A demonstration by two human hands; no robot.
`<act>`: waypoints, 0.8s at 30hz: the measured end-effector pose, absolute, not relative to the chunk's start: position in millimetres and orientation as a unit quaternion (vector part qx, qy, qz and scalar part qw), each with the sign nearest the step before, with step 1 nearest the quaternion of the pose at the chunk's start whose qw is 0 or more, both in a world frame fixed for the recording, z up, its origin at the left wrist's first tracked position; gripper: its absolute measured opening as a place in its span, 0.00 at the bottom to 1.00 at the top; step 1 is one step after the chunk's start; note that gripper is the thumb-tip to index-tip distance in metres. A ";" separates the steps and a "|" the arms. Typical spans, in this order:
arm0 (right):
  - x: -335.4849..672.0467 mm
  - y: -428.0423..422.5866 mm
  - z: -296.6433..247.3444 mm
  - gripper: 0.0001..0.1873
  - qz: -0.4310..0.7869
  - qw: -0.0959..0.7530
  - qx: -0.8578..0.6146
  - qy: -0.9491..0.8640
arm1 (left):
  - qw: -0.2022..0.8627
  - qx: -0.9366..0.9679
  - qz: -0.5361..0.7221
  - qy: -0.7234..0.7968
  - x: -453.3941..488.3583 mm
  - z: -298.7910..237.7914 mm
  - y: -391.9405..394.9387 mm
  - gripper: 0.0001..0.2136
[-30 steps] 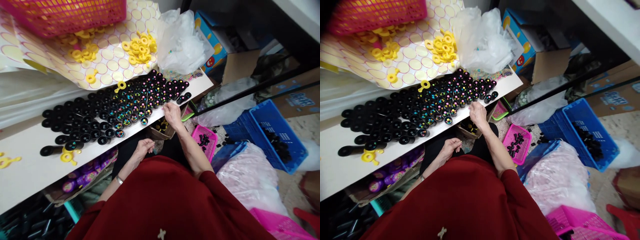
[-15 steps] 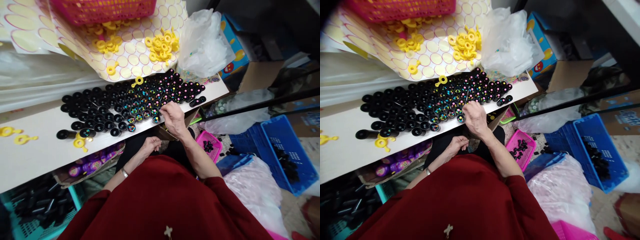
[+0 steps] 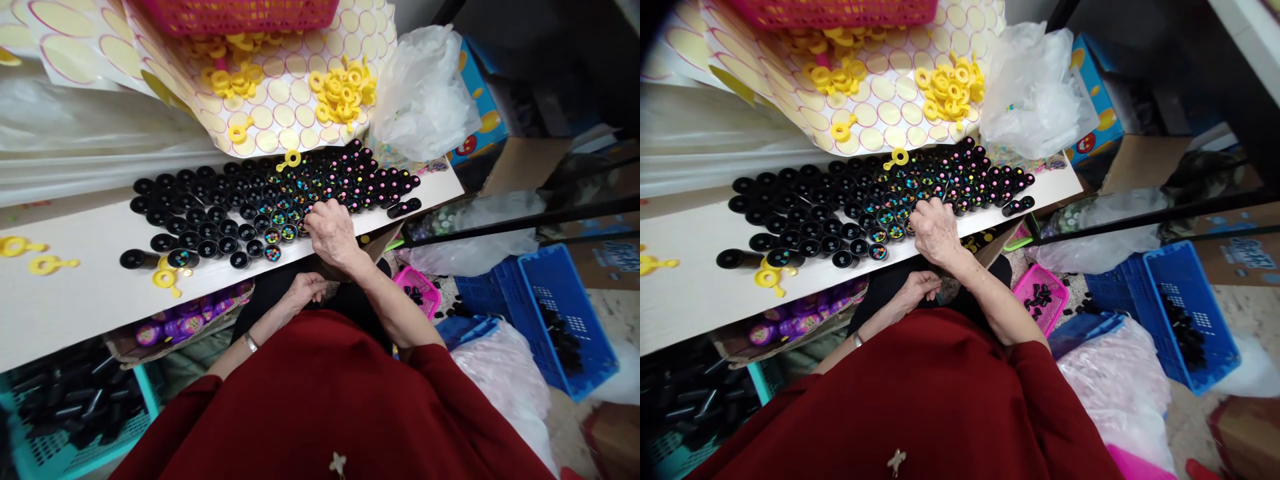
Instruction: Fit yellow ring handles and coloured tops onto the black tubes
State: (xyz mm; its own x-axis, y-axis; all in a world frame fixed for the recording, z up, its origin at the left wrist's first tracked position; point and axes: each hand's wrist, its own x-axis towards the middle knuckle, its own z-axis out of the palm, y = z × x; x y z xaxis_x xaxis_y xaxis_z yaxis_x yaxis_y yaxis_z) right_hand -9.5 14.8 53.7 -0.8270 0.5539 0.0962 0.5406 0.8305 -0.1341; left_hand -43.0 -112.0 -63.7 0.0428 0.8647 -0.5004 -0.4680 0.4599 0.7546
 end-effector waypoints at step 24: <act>-14.1 15.2 56.1 0.15 0.081 0.069 -0.294 -0.950 | 0.684 0.209 0.477 0.511 -41.3 -68.2 -114.3 0.14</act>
